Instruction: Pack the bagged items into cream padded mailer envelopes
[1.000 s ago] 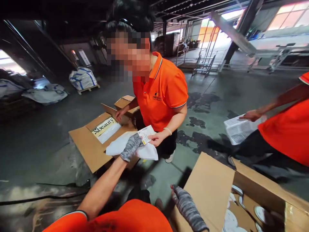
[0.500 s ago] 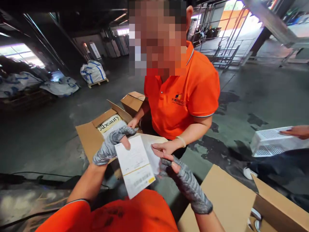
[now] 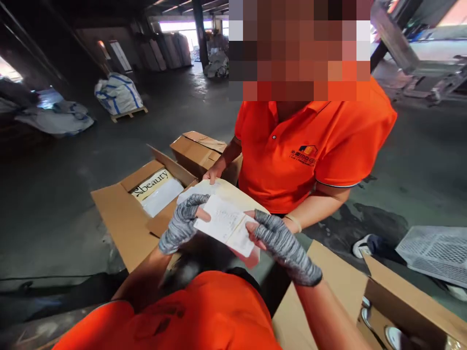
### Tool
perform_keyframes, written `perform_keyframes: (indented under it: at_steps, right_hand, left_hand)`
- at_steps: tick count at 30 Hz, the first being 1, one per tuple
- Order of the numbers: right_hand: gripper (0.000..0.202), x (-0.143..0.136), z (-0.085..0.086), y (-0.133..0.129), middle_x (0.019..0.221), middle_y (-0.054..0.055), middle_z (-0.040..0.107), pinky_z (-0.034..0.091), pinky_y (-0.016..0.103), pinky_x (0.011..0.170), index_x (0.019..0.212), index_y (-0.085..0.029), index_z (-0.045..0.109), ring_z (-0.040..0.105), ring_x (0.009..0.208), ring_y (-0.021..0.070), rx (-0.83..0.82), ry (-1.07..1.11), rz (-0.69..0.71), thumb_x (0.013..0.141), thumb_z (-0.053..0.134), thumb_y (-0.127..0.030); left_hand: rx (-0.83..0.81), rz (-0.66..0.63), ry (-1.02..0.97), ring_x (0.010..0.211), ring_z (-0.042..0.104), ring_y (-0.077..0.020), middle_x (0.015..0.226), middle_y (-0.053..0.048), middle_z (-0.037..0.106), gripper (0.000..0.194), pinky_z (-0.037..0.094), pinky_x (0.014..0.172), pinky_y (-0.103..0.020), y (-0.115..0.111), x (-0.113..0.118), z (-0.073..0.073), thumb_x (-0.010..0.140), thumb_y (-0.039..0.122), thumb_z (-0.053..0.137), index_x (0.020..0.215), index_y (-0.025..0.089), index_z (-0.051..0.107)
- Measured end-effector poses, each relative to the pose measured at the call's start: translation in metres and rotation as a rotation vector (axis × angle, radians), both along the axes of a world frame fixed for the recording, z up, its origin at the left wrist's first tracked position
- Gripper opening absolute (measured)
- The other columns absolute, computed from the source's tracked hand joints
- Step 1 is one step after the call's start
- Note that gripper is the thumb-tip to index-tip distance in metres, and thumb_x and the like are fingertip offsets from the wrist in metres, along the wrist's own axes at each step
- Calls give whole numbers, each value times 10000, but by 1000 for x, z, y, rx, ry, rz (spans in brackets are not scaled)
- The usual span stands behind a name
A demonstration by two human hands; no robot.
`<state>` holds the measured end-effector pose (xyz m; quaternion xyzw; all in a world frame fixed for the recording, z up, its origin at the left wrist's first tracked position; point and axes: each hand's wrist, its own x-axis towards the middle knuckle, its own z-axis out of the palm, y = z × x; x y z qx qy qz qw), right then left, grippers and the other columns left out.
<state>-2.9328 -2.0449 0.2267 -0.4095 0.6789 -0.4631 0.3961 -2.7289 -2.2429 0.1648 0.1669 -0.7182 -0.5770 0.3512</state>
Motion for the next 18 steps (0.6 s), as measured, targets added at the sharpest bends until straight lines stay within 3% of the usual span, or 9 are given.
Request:
perform_keyframes:
  at_steps: [2,4,7,10,12,15,18]
  right_hand:
    - [548,-33,33,-10,807,43,742,561,264,630,969,-182,763,638,690,171,44,20,95,874,803,-720]
    - [464,-61,65,-23,796,40,754,539,232,616,922,-143,779,649,691,153,136,34,287,828,852,-591]
    - [350,-86,93,-50,763,17,750,505,198,600,870,-106,796,638,674,127,228,40,602,768,833,-439]
    - [335,-92,93,-81,702,-20,716,477,181,580,862,-95,806,618,636,109,293,44,843,760,857,-410]
    - [316,-91,85,-97,656,-43,687,461,169,563,848,-95,803,603,605,100,333,58,951,760,877,-389]
    - [179,-88,76,-111,597,-75,643,405,149,524,857,-80,800,542,535,80,369,151,1016,797,823,-246]
    - [149,-85,80,-113,549,-119,590,351,121,515,949,-37,801,493,477,57,403,242,993,842,724,-105]
  left_hand:
    - [146,-143,-41,1110,806,-350,1104,-106,870,76,595,1191,-563,16,13,-8,801,352,893,841,287,889]
    - [418,-244,-40,1137,822,-334,1249,-89,864,410,640,1136,-535,31,21,-11,793,395,943,1194,326,895]
    - [739,-222,-43,1229,819,-317,1428,-107,808,802,659,1111,-473,48,15,-1,812,509,967,1554,329,720]
    - [709,-327,-178,1228,814,-326,1321,-129,845,797,647,1127,-465,65,-9,18,842,530,950,1555,253,725]
    - [599,-433,-218,1269,795,-363,1298,-137,857,649,615,1186,-517,76,-25,25,874,504,918,1448,226,799]
    - [499,-435,-169,1354,755,-382,1379,-134,841,449,542,1284,-562,89,-40,23,959,482,807,1330,234,849]
    - [473,-375,-159,1386,739,-372,1415,-115,831,420,540,1293,-539,96,-45,19,963,459,762,1318,253,848]
